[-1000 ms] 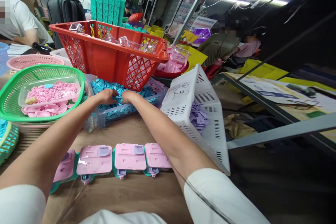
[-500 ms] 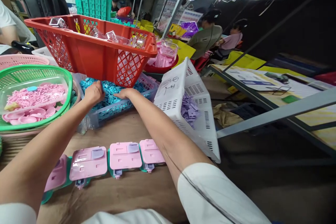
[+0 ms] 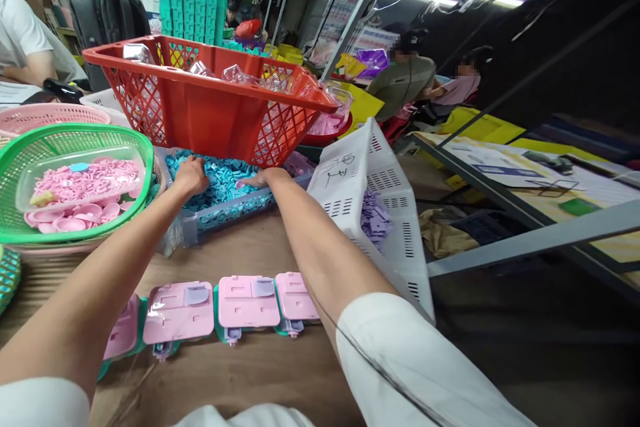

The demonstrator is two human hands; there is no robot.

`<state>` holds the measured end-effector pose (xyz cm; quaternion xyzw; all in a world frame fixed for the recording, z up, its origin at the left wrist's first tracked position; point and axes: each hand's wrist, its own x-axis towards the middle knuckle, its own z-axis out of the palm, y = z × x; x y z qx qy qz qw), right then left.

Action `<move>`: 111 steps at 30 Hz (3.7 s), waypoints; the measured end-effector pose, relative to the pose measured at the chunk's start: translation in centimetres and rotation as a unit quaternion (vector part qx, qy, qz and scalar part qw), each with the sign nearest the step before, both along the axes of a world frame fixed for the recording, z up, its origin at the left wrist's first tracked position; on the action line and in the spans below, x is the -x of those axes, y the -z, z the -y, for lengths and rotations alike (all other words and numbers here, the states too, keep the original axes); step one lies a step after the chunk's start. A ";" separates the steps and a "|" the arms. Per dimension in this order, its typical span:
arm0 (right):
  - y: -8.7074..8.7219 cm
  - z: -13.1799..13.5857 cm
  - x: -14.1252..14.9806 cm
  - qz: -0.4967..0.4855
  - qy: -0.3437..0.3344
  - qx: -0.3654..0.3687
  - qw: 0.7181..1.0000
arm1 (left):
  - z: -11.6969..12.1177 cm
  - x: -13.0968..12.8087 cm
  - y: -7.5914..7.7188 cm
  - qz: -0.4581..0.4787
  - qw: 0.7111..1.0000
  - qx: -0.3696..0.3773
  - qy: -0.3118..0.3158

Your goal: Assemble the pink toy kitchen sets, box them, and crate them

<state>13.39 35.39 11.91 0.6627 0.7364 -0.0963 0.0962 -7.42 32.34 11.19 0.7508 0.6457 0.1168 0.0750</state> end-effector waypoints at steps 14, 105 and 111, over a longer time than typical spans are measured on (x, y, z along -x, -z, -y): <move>-4.2 2.0 2.9 -0.105 -0.076 0.012 0.991 | 0.8 0.3 -0.8 0.038 0.996 -0.070 -0.038; 3.3 36.9 -5.8 -0.245 -0.061 0.190 0.949 | 0.6 -1.7 -0.6 0.036 0.981 0.048 0.186; 3.7 37.7 -7.9 -0.300 -0.064 0.059 0.950 | 2.8 -0.8 -2.3 0.100 0.990 -0.019 0.098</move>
